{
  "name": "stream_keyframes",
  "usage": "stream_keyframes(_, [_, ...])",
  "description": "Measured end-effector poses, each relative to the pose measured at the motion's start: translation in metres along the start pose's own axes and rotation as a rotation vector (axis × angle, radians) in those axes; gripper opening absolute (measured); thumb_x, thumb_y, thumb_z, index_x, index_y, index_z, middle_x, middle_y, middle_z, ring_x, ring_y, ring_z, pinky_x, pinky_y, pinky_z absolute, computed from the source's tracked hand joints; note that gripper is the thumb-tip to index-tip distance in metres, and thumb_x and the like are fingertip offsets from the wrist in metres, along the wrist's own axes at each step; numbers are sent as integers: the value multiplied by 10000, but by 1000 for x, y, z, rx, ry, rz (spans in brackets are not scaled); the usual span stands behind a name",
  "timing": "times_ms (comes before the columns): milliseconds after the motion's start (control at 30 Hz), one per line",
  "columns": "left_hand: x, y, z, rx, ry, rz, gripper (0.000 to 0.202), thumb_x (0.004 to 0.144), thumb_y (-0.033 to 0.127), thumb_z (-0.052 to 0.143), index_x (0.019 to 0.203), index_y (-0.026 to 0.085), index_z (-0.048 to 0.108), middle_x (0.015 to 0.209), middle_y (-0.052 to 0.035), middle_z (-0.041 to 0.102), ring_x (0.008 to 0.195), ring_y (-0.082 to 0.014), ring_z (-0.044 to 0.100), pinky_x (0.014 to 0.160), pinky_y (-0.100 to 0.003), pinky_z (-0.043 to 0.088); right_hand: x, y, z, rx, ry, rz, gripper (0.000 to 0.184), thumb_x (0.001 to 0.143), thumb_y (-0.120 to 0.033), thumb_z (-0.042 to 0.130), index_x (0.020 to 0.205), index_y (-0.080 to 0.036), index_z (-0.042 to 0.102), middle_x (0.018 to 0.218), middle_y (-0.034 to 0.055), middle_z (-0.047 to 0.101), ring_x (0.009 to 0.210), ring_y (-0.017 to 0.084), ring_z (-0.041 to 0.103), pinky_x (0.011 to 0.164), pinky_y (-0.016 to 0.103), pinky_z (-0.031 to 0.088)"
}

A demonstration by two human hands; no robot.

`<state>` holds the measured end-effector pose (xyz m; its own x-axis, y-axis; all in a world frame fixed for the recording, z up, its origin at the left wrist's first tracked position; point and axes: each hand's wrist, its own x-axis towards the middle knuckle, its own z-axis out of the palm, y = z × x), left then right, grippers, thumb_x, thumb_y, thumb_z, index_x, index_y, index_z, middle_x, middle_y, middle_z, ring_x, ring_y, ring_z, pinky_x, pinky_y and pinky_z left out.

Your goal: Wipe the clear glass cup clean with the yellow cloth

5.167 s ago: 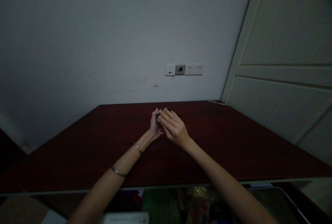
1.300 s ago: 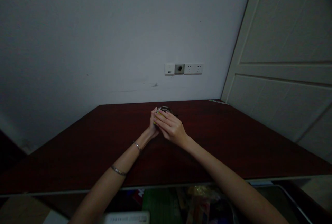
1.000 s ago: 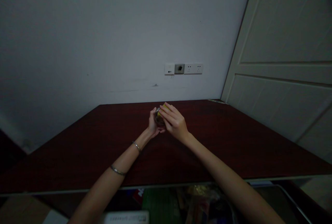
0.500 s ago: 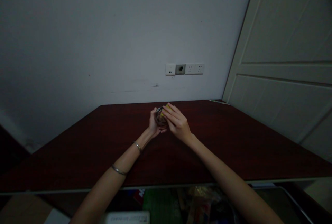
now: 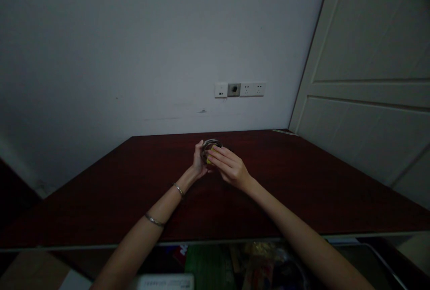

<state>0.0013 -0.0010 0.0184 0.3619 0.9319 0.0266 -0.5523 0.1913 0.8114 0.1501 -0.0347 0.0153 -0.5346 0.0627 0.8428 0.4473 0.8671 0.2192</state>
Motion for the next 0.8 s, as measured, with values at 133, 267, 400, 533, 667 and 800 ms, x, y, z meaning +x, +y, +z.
stream_keyframes(133, [0, 2, -3, 26, -38, -33, 562, 674, 684, 398, 640, 151, 573, 416, 11, 496, 259, -87, 355, 264, -200, 219, -2, 3, 1, -14, 64, 43, 440, 833, -81, 420, 1260, -183, 455, 1263, 91, 522, 1261, 206, 372, 1018, 453, 377])
stream_keyframes(267, [1, 1, 1, 7, -25, 11, 544, 684, 653, 430, 670, 135, 596, 445, -1, 534, 314, -93, 426, 309, -202, 297, -2, -3, 4, -12, 49, 38, 418, 839, -90, 422, 1246, -174, 472, 1263, 99, 521, 1271, 210, 352, 1025, 453, 364])
stream_keyframes(400, [0, -2, 8, -43, 11, 117, 485, 713, 565, 469, 742, 108, 628, 636, -58, 647, 561, -132, 593, 494, -212, 451, -2, -7, 5, 13, 4, -25, 410, 838, -91, 434, 1237, -167, 482, 1257, 94, 527, 1275, 203, 344, 1031, 426, 361])
stream_keyframes(533, [-2, -4, 8, 11, -10, 26, 540, 697, 653, 416, 700, 144, 594, 460, 5, 540, 336, -91, 445, 324, -198, 328, -3, -1, 8, 74, 64, 71, 405, 846, -119, 444, 1241, -199, 481, 1263, 83, 524, 1258, 206, 376, 1025, 455, 361])
stream_keyframes(667, [-3, -3, 9, 44, -91, -9, 571, 675, 702, 385, 684, 157, 555, 445, 30, 498, 249, -51, 283, 261, -191, 240, -1, 2, 10, 193, 249, 259, 380, 845, -127, 458, 1206, -228, 521, 1227, 61, 558, 1234, 211, 415, 1014, 475, 377])
stream_keyframes(800, [-4, -4, 14, 101, -104, 59, 587, 691, 690, 388, 764, 142, 586, 542, -13, 560, 345, -87, 423, 285, -187, 283, 5, 2, 6, 326, 445, 519, 308, 851, -197, 473, 1136, -235, 583, 1187, 47, 589, 1149, 205, 510, 997, 435, 406])
